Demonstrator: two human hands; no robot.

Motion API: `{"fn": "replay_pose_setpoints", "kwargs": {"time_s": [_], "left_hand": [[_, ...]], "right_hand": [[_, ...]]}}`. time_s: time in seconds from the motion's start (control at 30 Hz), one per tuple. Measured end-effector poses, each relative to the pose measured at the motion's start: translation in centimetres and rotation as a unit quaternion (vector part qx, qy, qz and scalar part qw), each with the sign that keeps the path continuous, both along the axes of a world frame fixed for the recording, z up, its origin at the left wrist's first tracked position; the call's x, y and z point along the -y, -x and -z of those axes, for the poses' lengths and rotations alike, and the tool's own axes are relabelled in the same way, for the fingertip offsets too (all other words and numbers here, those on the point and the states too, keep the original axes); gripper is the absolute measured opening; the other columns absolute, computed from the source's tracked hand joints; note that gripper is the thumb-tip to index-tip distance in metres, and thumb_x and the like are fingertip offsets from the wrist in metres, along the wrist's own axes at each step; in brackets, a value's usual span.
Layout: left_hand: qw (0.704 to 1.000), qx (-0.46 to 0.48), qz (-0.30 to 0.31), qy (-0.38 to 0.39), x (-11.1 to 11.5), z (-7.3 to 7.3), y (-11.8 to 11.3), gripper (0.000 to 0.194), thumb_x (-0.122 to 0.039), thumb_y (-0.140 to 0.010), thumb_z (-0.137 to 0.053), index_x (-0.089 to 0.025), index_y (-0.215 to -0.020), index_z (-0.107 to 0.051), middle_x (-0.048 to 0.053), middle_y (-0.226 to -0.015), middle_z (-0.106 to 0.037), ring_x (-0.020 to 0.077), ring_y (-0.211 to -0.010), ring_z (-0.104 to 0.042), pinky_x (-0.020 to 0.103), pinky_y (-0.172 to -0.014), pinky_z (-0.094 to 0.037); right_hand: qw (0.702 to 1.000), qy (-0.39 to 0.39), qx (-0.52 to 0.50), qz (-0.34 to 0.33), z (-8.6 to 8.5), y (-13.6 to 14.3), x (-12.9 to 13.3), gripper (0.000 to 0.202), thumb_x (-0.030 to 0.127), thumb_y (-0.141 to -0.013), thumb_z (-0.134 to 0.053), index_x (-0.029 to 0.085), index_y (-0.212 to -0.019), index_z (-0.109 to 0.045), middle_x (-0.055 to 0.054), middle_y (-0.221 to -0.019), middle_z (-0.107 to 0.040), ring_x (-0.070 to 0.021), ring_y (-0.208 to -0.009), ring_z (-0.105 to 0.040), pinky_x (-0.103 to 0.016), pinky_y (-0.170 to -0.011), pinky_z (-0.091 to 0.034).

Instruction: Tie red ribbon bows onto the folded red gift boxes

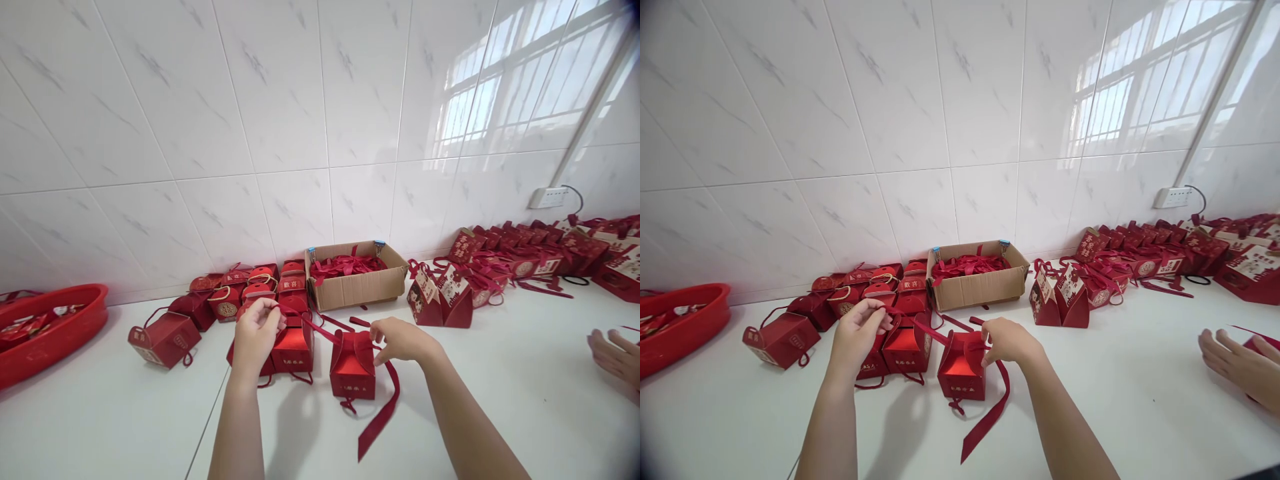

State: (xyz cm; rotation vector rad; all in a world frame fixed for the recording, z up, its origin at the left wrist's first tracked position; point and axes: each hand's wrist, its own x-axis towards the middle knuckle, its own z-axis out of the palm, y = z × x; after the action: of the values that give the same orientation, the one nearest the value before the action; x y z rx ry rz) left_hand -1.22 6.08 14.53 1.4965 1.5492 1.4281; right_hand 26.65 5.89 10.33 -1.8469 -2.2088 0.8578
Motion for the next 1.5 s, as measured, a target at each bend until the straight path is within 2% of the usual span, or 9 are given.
{"fn": "replay_pose_setpoints", "kwargs": {"time_s": [0.3,0.4,0.47,0.7,0.93,1.1,1.2,1.3,1.5], "left_hand": [[0.996,0.005,-0.084,0.017,-0.8,0.2,2.1,0.011,-0.03,-0.061,-0.053,-0.02,-0.065,-0.055,-0.002,-0.064,-0.059,0.0186,-0.067,-0.062,0.025,-0.054,-0.052],[0.994,0.007,-0.101,0.027,-1.1,0.5,2.8,0.01,-0.028,-0.059,-0.054,-0.02,-0.064,-0.056,-0.002,-0.059,-0.059,0.0191,-0.065,-0.063,0.026,-0.054,-0.051],[0.993,0.013,-0.112,0.031,-1.3,0.7,3.1,0.011,-0.029,-0.059,-0.054,-0.02,-0.066,-0.057,-0.002,-0.058,-0.061,0.0199,-0.063,-0.065,0.026,-0.054,-0.051],[0.992,0.059,-0.115,0.014,-1.4,0.7,3.3,0.013,-0.026,-0.061,-0.053,-0.019,-0.073,-0.057,-0.003,-0.051,-0.06,0.0201,-0.053,-0.067,0.029,-0.054,-0.053],[0.987,0.13,-0.055,-0.072,0.0,-0.3,3.0,0.014,-0.026,-0.068,-0.061,-0.02,-0.081,-0.058,-0.002,-0.058,-0.064,0.017,-0.06,-0.067,0.025,-0.058,-0.053],[0.992,0.105,-0.04,-0.056,0.7,-0.5,3.0,0.025,-0.033,-0.066,-0.069,-0.019,-0.085,-0.06,-0.002,-0.063,-0.064,0.0155,-0.06,-0.065,0.025,-0.06,-0.053],[0.992,0.1,-0.053,-0.055,0.6,-0.5,3.1,0.029,-0.037,-0.065,-0.071,-0.02,-0.085,-0.06,-0.003,-0.067,-0.063,0.0128,-0.06,-0.062,0.023,-0.06,-0.052],[0.99,0.118,-0.061,-0.055,0.6,-0.6,3.1,0.03,-0.038,-0.063,-0.072,-0.019,-0.083,-0.06,-0.004,-0.067,-0.062,0.0112,-0.058,-0.06,0.023,-0.061,-0.052],[0.978,0.185,-0.005,-0.095,1.8,-2.0,2.9,0.021,-0.032,-0.068,-0.064,-0.021,-0.077,-0.049,-0.001,-0.067,-0.065,0.0213,-0.071,-0.067,0.033,-0.063,-0.054]], "right_hand": [[1.0,0.001,-0.004,-0.008,0.7,0.1,-1.1,0.024,0.011,-0.063,-0.064,0.019,-0.086,-0.062,-0.004,-0.081,-0.066,-0.0171,-0.066,-0.059,-0.023,-0.05,-0.036],[1.0,0.004,-0.013,-0.016,0.5,-0.7,-1.0,0.003,0.017,-0.068,-0.061,0.017,-0.065,-0.06,-0.004,-0.069,-0.064,-0.0156,-0.06,-0.056,-0.024,-0.05,-0.035],[0.999,0.002,-0.028,-0.025,0.0,-1.4,-0.7,0.016,0.024,-0.074,-0.059,0.017,-0.06,-0.055,-0.003,-0.065,-0.063,-0.0148,-0.059,-0.054,-0.024,-0.05,-0.034],[0.985,-0.007,-0.159,-0.069,-2.1,-2.6,0.8,0.016,0.028,-0.086,-0.051,0.021,-0.1,-0.05,0.003,-0.073,-0.06,-0.0113,-0.063,-0.051,-0.022,-0.057,-0.039],[0.905,0.024,-0.399,-0.145,-3.0,-1.9,1.5,0.038,0.04,-0.08,-0.063,0.023,-0.111,-0.048,-0.001,-0.1,-0.054,-0.006,-0.057,-0.051,-0.023,-0.057,-0.046],[0.966,-0.019,-0.229,-0.117,-2.4,-2.1,1.1,0.026,0.044,-0.086,-0.054,0.02,-0.093,-0.057,-0.004,-0.096,-0.062,-0.0147,-0.08,-0.06,-0.028,-0.071,-0.047],[0.994,0.018,-0.088,-0.06,-0.8,-1.7,0.1,0.038,0.045,-0.068,-0.072,0.02,-0.092,-0.055,-0.004,-0.093,-0.065,-0.0185,-0.08,-0.061,-0.028,-0.065,-0.047],[0.994,0.051,-0.048,-0.084,0.5,-0.6,-0.7,0.045,0.029,-0.057,-0.078,0.021,-0.092,-0.051,-0.002,-0.09,-0.066,-0.0189,-0.076,-0.061,-0.026,-0.058,-0.044],[0.985,0.03,-0.086,-0.149,0.5,1.8,-0.5,0.024,0.009,-0.066,-0.057,0.022,-0.085,-0.05,0.003,-0.083,-0.064,-0.0126,-0.073,-0.058,-0.02,-0.056,-0.039]]}}
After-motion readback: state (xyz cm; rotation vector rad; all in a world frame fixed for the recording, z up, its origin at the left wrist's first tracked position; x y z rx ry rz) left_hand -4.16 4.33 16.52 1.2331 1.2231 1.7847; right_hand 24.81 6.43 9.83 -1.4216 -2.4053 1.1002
